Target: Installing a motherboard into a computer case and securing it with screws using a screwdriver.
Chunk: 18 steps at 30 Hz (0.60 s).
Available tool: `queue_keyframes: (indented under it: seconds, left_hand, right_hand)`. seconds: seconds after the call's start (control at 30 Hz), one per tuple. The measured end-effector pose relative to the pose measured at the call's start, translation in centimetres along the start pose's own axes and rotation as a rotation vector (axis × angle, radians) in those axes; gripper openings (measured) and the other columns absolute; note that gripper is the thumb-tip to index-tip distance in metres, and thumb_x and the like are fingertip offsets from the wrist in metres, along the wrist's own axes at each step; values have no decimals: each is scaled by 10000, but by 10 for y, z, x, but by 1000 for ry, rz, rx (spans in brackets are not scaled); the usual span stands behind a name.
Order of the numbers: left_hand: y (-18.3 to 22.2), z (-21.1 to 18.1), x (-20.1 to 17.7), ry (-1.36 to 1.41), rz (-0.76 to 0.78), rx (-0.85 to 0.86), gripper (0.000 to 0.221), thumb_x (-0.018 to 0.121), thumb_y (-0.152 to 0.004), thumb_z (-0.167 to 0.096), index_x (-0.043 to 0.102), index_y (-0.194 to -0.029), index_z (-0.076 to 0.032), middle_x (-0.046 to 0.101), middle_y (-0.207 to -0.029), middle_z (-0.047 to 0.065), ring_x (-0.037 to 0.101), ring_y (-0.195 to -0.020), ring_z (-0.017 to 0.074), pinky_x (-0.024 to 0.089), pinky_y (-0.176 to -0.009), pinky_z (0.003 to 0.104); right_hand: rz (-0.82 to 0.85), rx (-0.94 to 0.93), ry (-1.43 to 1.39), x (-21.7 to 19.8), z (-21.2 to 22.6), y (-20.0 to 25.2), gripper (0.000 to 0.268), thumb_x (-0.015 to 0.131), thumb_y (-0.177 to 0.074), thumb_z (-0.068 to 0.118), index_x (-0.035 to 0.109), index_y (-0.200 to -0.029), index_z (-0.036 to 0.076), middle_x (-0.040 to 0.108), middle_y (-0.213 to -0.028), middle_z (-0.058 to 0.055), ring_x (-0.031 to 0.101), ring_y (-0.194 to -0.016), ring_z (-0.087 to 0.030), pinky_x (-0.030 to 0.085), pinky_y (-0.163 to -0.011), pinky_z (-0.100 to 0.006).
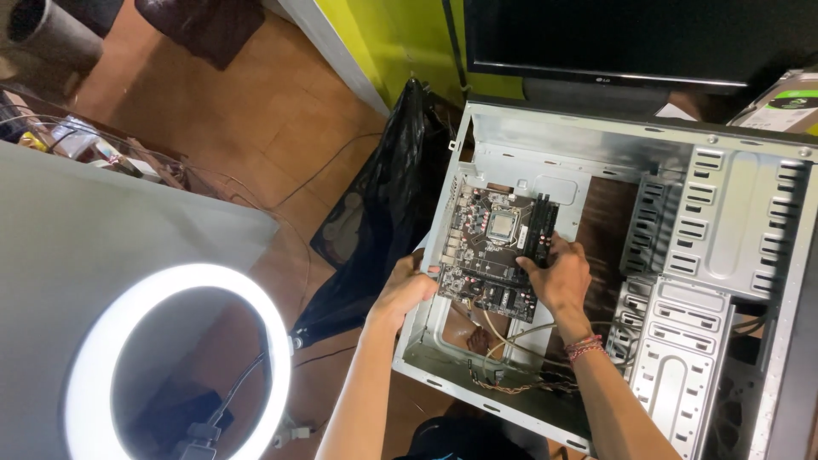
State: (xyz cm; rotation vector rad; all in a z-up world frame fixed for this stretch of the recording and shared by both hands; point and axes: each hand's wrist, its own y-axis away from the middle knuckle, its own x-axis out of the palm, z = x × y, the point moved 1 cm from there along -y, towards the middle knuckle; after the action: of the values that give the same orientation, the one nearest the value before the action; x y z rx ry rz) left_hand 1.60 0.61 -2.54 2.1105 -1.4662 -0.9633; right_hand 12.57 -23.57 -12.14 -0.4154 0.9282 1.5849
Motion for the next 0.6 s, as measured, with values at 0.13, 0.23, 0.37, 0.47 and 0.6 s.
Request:
queue_keyframes:
  seconds: [0.13,0.23,0.37,0.47,0.6]
  left_hand:
    - [-17,10,2,0,34,-20,937,625,-500,-145,595,-1430,-32,693,-1149,193,659,-1122,347,520,-906,399]
    - [-18,-15,7,84,80,-15,962,661,-551,-210,529,-1486,-31,654,-1267,246,629,-1176,381,496,-977,439]
    - [-13,-46,10,112,94,166,844,620,-527,-150,618,-1358,0,643,-1196,203,569,-1189,350,443,-1031,411]
    - [-22,-42,8,113,122,205,703,585,-490,-159,714,-1174,-61,637,-1000,103,572,-1025,287,446,-913,330]
    - [-18,-51,3,112,155,228,621,571,-464,-200,734,-1059,-125,601,-864,76,571,-904,260,442,-786,267]
  right_hand:
    - [3,0,37,15,-21,-10,801,931,-703,371,643,-1410,128,616,-1157,-41,673,-1142,-307,568,-966,-440]
    - [24,1,-10,16,-28,-13,818,912,-721,383,614,-1442,137,626,-1213,-61,649,-1194,-307,557,-1004,-437]
    - [20,-4,4,24,-34,-17,831,910,-721,392,610,-1464,172,638,-1208,-38,657,-1184,-271,561,-992,-406]
    - [13,6,52,25,-31,-18,828,896,-728,414,607,-1469,182,627,-1222,-29,656,-1190,-284,567,-984,-419]
    - [-12,-8,141,27,-29,-17,824,874,-740,444,600,-1473,187,601,-1268,-22,663,-1189,-297,576,-969,-448]
